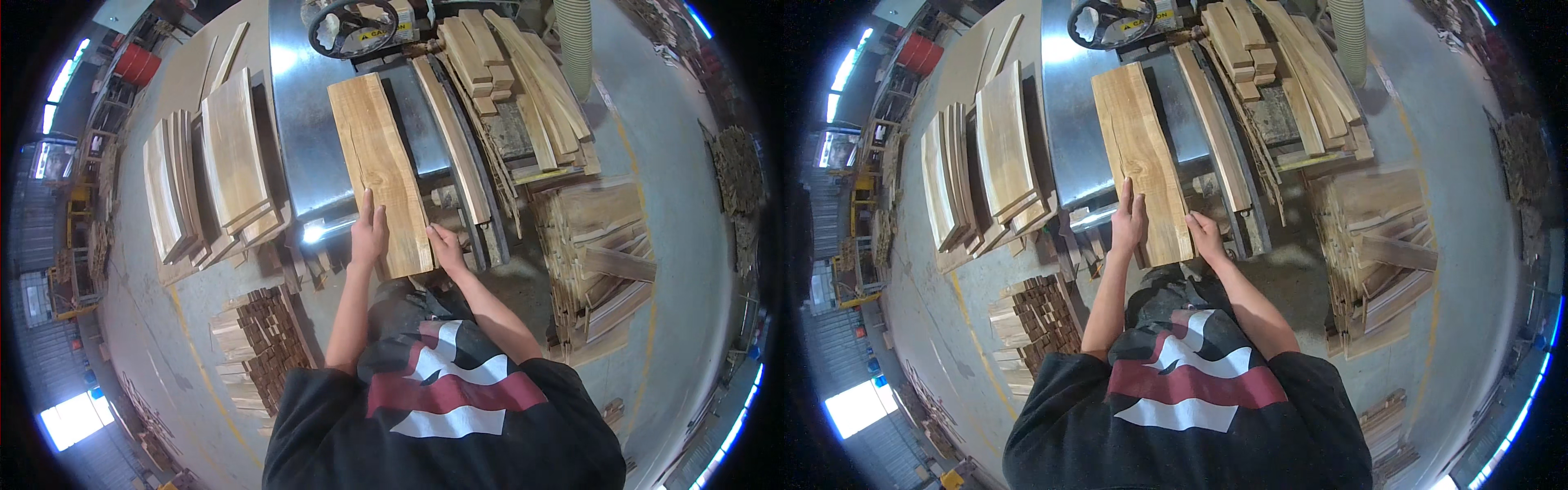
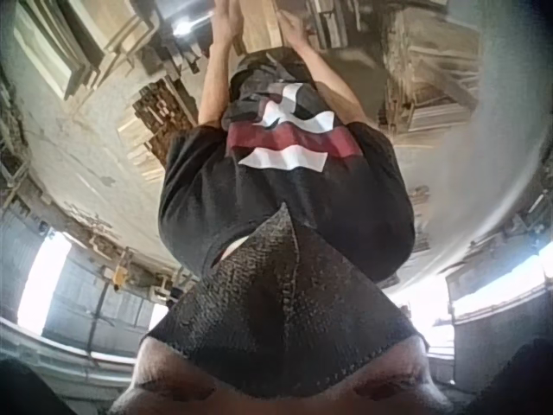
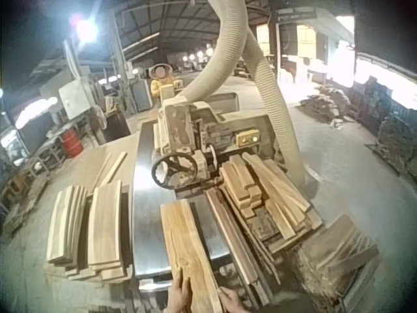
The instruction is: The person picks up wooden boards, feeds them through a woodworking machine to cut their edges, and turns them over to trim the opposite sides.
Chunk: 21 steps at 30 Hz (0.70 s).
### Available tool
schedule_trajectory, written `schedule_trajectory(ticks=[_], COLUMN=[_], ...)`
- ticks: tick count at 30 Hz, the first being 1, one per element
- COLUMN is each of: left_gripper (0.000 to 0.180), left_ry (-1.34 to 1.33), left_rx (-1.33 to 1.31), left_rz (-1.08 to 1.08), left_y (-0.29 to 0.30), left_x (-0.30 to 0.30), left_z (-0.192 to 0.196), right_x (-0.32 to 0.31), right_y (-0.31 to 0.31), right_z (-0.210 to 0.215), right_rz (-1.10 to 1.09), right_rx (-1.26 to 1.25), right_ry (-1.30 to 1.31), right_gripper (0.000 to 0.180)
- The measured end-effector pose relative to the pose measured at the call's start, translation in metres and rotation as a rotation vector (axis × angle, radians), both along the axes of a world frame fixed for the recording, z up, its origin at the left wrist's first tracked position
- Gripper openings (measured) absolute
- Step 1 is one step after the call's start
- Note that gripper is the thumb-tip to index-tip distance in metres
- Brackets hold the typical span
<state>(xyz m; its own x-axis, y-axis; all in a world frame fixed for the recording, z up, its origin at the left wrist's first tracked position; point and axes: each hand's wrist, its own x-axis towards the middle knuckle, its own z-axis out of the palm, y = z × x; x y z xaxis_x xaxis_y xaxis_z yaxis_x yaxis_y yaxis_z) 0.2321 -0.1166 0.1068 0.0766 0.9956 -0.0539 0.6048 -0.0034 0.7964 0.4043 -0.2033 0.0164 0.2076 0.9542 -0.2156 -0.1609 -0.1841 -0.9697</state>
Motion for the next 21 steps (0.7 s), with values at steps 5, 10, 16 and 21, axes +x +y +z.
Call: schedule_trajectory(ticks=[5, 10, 16, 21], left_gripper=[0.056, 0.056, 0.056, 0.08], left_ry=[0.142, 0.02, -0.004, -0.088], left_rx=[0.019, -0.152, -0.376, -0.087], left_rz=[-0.162, -0.156, -0.086, 0.026], left_y=[0.019, 0.033, 0.044, 0.027], left_x=[-0.011, -0.019, -0.051, -0.074], left_z=[0.033, 0.041, 0.044, -0.022], right_x=[-0.015, -0.013, -0.001, -0.045], right_y=[0.001, 0.014, 0.017, 0.036], right_z=[0.01, 0.023, 0.078, 0.071], right_rz=[0.035, 0.016, 0.018, 0.12], right_rx=[-0.004, 0.028, -0.323, -0.14], right_ry=[0.019, 0.054, 0.481, 0.147], right_gripper=[0.038, 0.035, 0.038, 0.054])
